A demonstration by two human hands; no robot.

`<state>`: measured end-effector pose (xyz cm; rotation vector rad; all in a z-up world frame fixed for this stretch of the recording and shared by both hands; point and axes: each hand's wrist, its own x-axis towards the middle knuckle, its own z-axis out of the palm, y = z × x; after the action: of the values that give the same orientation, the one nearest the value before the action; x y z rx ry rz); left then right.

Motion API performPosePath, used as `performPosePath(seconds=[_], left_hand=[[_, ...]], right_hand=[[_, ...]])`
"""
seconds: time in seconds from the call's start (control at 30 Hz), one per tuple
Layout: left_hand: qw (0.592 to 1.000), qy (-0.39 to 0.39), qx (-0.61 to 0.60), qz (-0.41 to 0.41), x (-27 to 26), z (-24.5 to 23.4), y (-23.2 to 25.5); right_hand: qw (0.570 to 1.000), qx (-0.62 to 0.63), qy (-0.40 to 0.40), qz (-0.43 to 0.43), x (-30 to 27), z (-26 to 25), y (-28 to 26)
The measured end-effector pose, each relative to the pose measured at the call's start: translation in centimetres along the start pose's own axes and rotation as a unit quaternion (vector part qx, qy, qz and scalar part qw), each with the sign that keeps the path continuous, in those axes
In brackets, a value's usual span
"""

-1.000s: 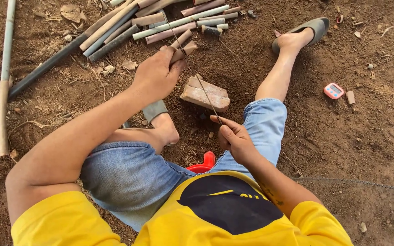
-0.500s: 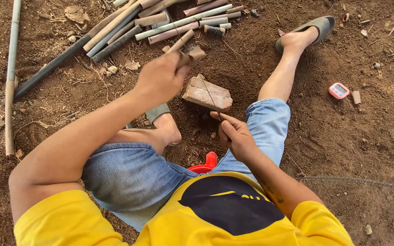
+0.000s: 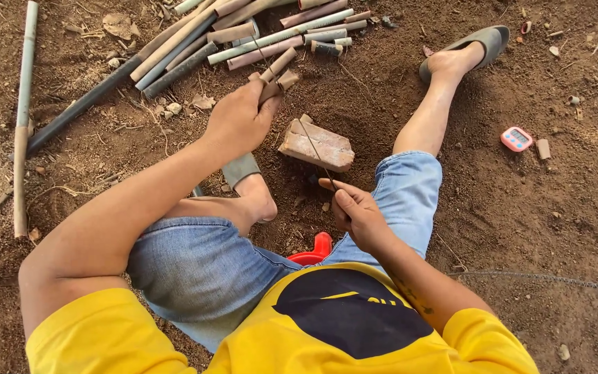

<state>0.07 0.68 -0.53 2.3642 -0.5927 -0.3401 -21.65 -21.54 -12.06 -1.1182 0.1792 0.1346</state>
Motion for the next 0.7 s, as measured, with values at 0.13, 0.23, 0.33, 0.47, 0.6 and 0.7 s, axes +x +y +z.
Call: performPosePath(seconds=[0.13, 0.23, 0.33, 0.47, 0.6, 0.7], left_hand=[[0.999, -0.037, -0.012, -0.013, -0.2, 0.5, 1.3], [0.985, -0.168, 0.05, 0.011, -1.1, 0.2, 3.5], [0.987, -0.147, 0.058, 0.011, -0.3, 0.2, 2.3], [0.995, -0.094, 0.003, -0.017, 0.0, 0.0, 0.4], [0.983, -0.182, 0.027, -0.005, -1.4, 0.0, 3.3], [0.99, -0.13, 0.05, 0.015, -0.9, 0.0, 2.9]], right_hand=[[1.0, 0.005, 0.007, 0.0, 0.5, 0.1, -0.1], [1.0, 0.019, 0.002, 0.012, 1.7, 0.9, -1.2], [1.0, 0.028, 0.004, 0.011, 1.7, 1.1, -1.0], [1.0, 0.014, 0.002, 0.014, 0.6, -0.2, 0.3], [0.997, 0.057, 0.012, 0.047, 1.3, 0.9, -1.2], [0.998, 0.056, 0.01, 0.04, 1.6, 1.3, -1.5]])
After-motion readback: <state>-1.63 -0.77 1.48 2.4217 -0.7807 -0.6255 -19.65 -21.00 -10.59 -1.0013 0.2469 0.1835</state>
